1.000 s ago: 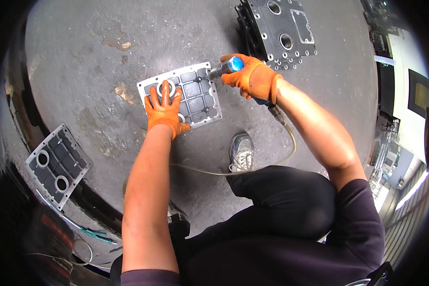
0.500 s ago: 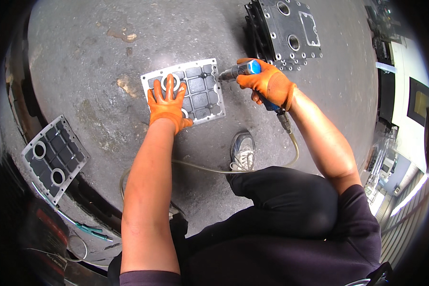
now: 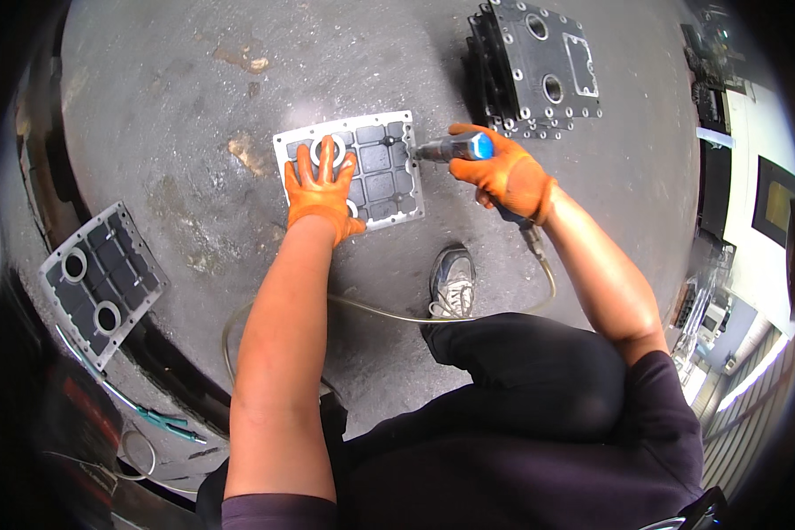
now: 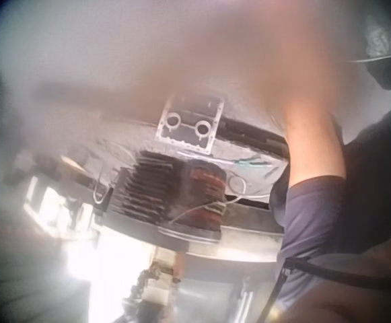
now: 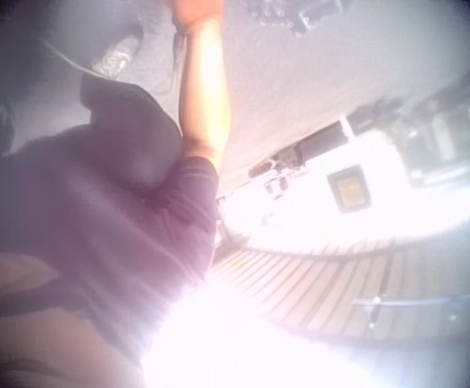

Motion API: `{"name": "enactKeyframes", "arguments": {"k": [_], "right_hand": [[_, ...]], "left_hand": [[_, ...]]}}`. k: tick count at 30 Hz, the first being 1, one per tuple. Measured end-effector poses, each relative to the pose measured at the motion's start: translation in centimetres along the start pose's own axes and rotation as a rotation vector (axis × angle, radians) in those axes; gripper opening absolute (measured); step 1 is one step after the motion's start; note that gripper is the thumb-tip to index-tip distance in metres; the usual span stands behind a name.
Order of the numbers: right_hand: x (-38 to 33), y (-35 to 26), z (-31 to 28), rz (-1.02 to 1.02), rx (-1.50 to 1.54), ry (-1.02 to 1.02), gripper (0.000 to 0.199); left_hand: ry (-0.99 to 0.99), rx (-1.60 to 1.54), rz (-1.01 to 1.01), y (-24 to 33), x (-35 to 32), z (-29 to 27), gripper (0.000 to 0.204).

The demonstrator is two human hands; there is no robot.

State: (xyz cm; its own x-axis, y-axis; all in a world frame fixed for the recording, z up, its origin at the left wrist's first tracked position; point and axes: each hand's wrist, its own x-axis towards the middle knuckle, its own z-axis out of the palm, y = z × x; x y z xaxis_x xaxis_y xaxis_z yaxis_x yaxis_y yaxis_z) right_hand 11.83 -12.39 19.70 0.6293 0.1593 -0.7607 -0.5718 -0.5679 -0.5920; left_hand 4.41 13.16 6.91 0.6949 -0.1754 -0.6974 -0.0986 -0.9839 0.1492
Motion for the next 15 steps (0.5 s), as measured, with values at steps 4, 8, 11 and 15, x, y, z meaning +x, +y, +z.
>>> {"name": "enactKeyframes", "arguments": {"k": [4,8,11,15], "right_hand": [[-0.6,1.0,-0.1,0.095,0.009,0.026,0.069],[-0.4,1.1,0.3,0.080,-0.047,0.050,0.067],[0.0,1.2,0.2,0.081,-0.065,0.035,0.065],[0.8,0.4,0.9,0.100,-0.092,0.015,0.062]], "left_hand": [[-0.017,0.008,0.004,0.0,0.3,0.1,0.128],[-0.012,0.008,0.011,-0.1,0.3,0.0,0.128],[-0.001,-0.004,0.016,0.0,0.2,-0.1,0.128],[0.002,-0.014,0.012,-0.1,0.1,0.1,0.128]]}}
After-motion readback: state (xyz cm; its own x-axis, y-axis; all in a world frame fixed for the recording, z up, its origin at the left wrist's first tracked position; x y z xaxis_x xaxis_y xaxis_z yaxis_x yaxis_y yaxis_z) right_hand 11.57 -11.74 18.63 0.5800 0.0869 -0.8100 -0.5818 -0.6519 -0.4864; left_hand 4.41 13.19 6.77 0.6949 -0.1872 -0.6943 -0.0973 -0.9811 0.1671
